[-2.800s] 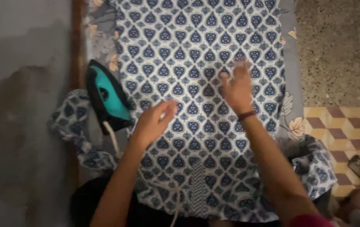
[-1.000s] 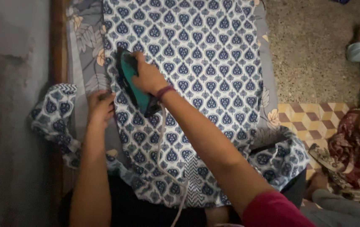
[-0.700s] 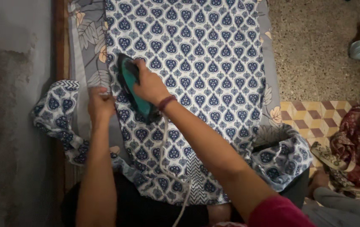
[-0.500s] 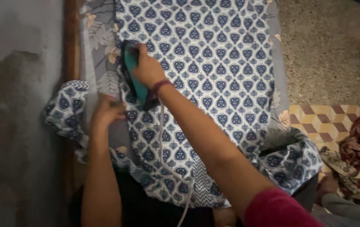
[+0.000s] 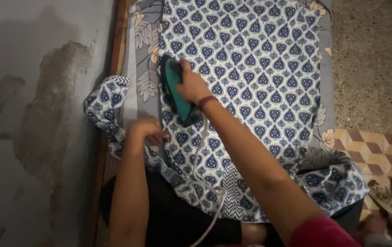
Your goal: The person irons a patterned garment laid flat on a bed. They use a handheld electric iron to press the fabric, repeatedly smoothing different sections and adjusting the garment with their hands.
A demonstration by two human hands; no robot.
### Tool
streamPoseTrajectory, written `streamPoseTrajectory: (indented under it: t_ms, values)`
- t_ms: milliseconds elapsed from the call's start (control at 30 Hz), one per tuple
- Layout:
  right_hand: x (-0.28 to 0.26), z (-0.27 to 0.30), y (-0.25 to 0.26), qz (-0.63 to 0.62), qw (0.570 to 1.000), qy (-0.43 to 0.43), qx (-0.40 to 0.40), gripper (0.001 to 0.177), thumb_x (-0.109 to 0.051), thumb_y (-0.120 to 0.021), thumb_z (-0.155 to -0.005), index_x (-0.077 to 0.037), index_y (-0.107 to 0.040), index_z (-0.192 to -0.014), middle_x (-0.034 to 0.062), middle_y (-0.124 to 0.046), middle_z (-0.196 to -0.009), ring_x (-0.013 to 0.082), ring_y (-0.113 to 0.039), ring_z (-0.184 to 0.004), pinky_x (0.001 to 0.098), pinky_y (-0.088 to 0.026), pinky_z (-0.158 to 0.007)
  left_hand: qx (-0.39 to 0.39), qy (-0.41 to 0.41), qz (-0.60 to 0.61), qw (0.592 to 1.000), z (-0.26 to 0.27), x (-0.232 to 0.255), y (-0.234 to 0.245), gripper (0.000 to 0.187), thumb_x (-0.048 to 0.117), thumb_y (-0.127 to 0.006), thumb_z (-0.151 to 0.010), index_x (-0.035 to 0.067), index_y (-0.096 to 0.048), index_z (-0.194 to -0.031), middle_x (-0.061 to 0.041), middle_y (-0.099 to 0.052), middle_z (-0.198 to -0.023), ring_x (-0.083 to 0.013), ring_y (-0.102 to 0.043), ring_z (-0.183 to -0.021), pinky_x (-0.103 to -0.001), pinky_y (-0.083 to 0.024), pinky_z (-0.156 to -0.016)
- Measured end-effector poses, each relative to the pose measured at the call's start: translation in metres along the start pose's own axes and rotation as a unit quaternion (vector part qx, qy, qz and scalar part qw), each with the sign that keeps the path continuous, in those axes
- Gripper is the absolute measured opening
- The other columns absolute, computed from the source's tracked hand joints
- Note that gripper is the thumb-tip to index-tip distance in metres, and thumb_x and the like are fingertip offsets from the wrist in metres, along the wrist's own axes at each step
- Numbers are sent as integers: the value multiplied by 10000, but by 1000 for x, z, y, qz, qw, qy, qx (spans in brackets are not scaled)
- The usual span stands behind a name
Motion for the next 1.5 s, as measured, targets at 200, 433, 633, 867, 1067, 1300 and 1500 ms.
streamPoseTrajectory:
  t_ms: [200,433,633,867,1067,1300,1500]
  values:
    - [-11,49,7,-1,1000,-1,-15,674,-135,-615,-823,-154,-354,-1445,322,-708,-918,513,-689,-872,577,-540,-823,-75,84,14,994,-9,-9,-15,271,194,-745,-894,-31,-788,-1040,-137,-828,-1038,-268,-807,-851,-360,-650,-741]
    - [-7,22,1,-17,1000,14,16,639,-121,-619,-806,-154,-407,-1407,315,-718,-941,503,-698,-910,558,-549,-841,-128,121,7,984,-47,-32,-9,287,222,-741,-901,-9,-790,-1065,-122,-823,-1065,-253,-793,-902,-373,-630,-791]
    - [-4,-63,-7,0,999,16,41,625,-96,-609,-816,-151,-421,-1409,326,-710,-997,507,-685,-961,562,-534,-866,-132,150,18,980,-51,-42,-12,306,251,-739,-909,5,-787,-1084,-110,-819,-1092,-238,-780,-945,-386,-611,-834]
    - [-9,-73,-2,14,1000,12,7,606,-127,-616,-848,-165,-417,-1419,316,-712,-994,489,-694,-956,559,-542,-852,-117,104,88,984,-58,-55,-12,284,167,-764,-896,-37,-759,-1093,-197,-800,-1085,-310,-794,-912,-412,-652,-792]
    - [7,12,36,28,994,83,-63,634,-143,-661,-840,-162,-396,-1416,296,-717,-962,489,-702,-901,553,-558,-809,-74,88,-6,993,-19,-31,-9,277,242,-750,-885,-3,-787,-1007,-151,-812,-990,-251,-790,-842,-366,-631,-742]
    - [14,87,67,52,994,48,-83,670,-119,-653,-824,-180,-397,-1440,291,-710,-878,480,-702,-829,545,-563,-770,140,-58,-125,981,64,30,-2,290,315,-757,-871,31,-813,-885,-114,-814,-850,-191,-770,-741,-320,-597,-692]
    - [20,57,65,32,998,41,-34,604,-113,-641,-825,-175,-446,-1393,269,-719,-880,448,-723,-824,524,-584,-768,59,-198,160,965,43,60,-25,348,320,-708,-859,-21,-777,-840,-156,-810,-797,-219,-810,-695,-331,-655,-666]
Point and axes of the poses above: each hand's wrist, its own z-axis away from the middle knuckle, its own y-axis out of the back of the hand, x = y × z, the point moved 1 cm from there along -z, towards the middle knuckle
